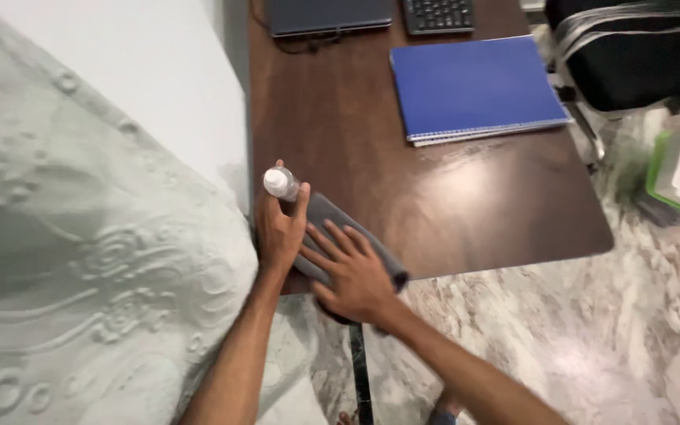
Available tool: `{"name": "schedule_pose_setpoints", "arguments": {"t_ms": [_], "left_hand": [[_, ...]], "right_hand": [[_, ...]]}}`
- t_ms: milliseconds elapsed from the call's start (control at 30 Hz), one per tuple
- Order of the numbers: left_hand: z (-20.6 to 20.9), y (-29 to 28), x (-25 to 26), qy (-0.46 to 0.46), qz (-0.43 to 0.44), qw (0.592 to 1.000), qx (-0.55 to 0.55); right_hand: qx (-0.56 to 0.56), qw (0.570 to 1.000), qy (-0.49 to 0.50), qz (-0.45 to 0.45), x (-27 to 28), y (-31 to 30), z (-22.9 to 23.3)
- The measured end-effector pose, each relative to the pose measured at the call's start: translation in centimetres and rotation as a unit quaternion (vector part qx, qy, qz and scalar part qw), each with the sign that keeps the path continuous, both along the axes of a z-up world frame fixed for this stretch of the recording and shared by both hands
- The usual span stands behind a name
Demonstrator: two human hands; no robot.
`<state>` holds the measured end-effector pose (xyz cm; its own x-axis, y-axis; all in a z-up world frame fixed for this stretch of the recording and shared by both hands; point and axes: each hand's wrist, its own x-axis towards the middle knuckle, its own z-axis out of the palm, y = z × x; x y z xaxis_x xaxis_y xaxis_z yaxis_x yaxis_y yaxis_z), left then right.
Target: The person cleans the covers of two blue spiral notebooks with a purple cloth while sitting on the floor. They then stand up, spray a gray cloth with a cleaning solution, and wipe down a wooden desk surface, moving a laptop and keyboard aside to clean underneath them.
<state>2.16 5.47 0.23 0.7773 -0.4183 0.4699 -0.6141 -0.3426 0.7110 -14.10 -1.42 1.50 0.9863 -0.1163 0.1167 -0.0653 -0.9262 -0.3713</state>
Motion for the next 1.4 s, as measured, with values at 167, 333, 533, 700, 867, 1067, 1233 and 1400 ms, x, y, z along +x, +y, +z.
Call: {"name": "schedule_pose_setpoints", "arguments": {"t_ms": [167, 333, 533, 700, 867, 1067, 1233, 1400], "left_hand": [[0.4, 1.0, -0.1, 0.078, -0.081, 0.994, -0.001], [-0.2, 0.7, -0.6, -0.034, -0.047, 0.997, 0.048], [-1.1, 0.3, -0.5, -0.014, -0.032, 0.997, 0.063], [-2.4, 0.5, -0.1, 0.023, -0.007, 0.992, 0.126], [-0.2, -0.1, -0.8, 0.067, -0.001, 0.987, 0.146], [2.4, -5.2, -12.7, -0.079, 0.019, 0.997, -0.01], [3.4, -20.8, -11.1, 0.07, -0.089, 0.993, -0.034], [-0.9, -25.9, -8.3, 0.048, -0.07, 0.995, 0.06]], "right_hand": [[-0.171, 0.969, 0.067, -0.166, -11.0, -15.8, -0.4], [-0.144, 0.875, 0.024, -0.461, -11.9, -21.6, -2.6], [-0.064, 0.975, -0.041, -0.207, 0.9, -3.3, -2.5], [-0.07, 0.994, -0.004, -0.088, -5.7, -12.0, -1.1], [-0.12, 0.913, 0.026, -0.389, -16.3, -27.4, -0.7], [-0.147, 0.907, -0.023, -0.395, -16.4, -27.5, -1.4], [-0.125, 0.905, -0.027, -0.407, -15.8, -27.5, 0.1], [-0.126, 0.908, -0.021, -0.399, -15.8, -26.9, 0.7]]}}
